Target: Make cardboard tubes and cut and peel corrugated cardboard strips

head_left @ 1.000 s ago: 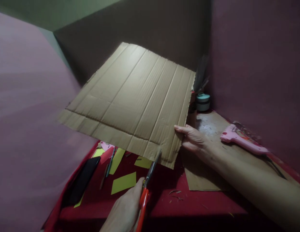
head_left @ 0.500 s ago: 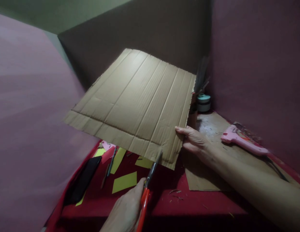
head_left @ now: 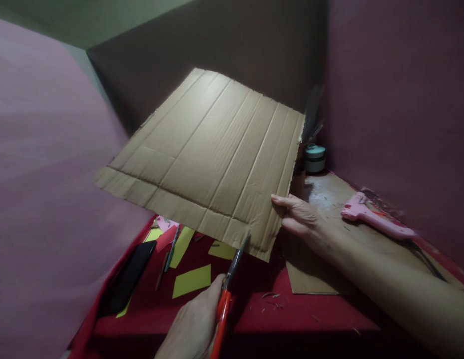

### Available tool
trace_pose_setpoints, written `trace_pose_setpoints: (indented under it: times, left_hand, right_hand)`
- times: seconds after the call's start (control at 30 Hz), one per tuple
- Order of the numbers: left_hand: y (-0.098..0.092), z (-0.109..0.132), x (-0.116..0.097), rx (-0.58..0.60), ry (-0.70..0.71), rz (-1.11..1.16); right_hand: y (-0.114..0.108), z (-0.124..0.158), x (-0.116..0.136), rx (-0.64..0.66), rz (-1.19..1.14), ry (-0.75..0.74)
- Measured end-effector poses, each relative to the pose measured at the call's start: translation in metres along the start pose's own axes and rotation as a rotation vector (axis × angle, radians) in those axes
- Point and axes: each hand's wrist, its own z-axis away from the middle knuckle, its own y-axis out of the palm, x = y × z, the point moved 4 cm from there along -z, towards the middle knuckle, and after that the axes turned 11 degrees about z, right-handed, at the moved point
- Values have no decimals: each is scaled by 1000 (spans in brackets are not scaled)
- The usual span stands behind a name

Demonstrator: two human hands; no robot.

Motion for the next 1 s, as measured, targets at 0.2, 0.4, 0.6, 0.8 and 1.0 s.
trace_pose_setpoints:
  times: [0.2,0.4,0.6,0.8,1.0]
  left_hand:
    - [2,1,3,-26,-73,33]
    - [5,0,14,-32,-201,171]
    - [9,-3,19,-39,-370,333]
    - [9,-6,21,-48,-368,323]
    - [10,-4,21,-8,-364,255]
  right_hand:
    - [-1,2,-1,-35,-18,9]
    - [0,5,2,-49,16,5]
    - [2,6,2,-44,13,24]
    - [3,7,2,-58,-8,35]
    - [4,7,4,-50,-3,23]
